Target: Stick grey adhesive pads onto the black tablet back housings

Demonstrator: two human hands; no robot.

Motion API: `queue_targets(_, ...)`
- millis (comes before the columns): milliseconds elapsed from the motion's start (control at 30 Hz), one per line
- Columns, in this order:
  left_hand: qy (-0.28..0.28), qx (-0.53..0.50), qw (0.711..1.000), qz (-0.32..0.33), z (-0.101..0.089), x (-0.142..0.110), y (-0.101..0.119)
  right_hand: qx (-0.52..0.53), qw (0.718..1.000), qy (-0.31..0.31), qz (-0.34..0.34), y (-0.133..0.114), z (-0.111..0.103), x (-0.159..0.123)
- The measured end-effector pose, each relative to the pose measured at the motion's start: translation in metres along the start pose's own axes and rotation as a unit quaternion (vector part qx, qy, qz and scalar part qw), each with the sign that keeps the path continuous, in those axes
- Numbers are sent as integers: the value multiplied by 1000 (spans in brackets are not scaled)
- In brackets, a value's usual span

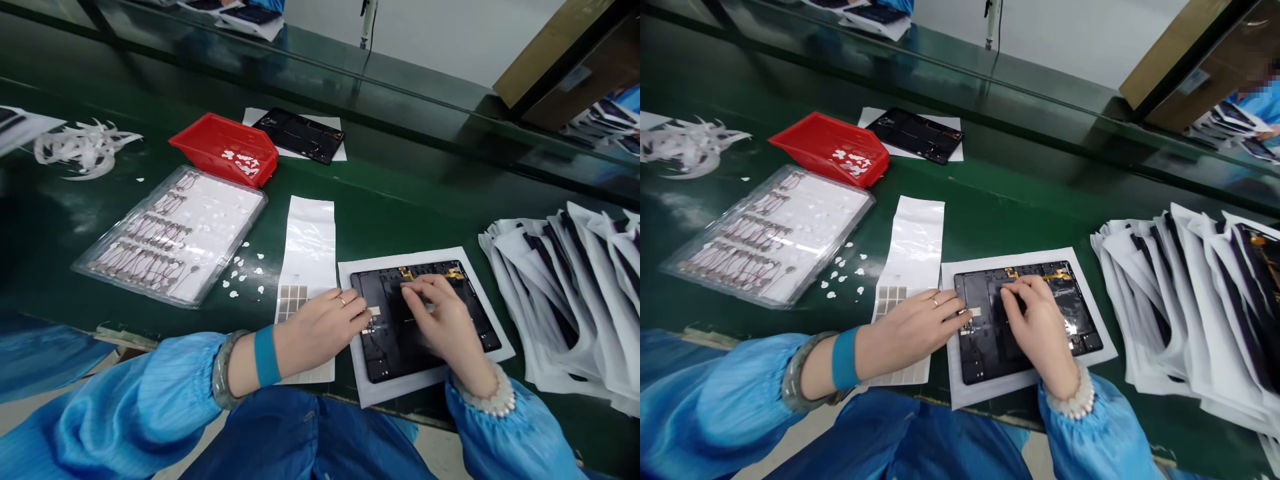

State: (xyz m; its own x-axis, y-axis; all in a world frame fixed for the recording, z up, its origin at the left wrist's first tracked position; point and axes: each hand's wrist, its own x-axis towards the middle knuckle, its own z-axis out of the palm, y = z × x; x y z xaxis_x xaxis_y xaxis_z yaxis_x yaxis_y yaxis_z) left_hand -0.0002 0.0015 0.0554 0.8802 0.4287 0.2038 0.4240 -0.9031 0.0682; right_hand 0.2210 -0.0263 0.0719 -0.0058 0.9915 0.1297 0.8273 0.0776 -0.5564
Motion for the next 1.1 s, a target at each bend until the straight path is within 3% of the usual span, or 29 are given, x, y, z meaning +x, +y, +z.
queue_targets(67,-9,-12,1000,13,-5,5,-5,10,1000,11,-9,8,-4,4)
queue_targets(200,-31,-15,998,43,-13,18,-18,24,998,-30,-42,20,3,8)
queue_targets(400,-32,-31,994,96,-6,26,-30,16,997,-45,-64,25,12,9)
queue_targets(733,-61,-89,993,47,-8,27,-36,25,995,-55,-80,30,12,10)
queue_targets(1100,-56,-89,993,54,-9,26,-40,16,995,-55,-86,29,11,10)
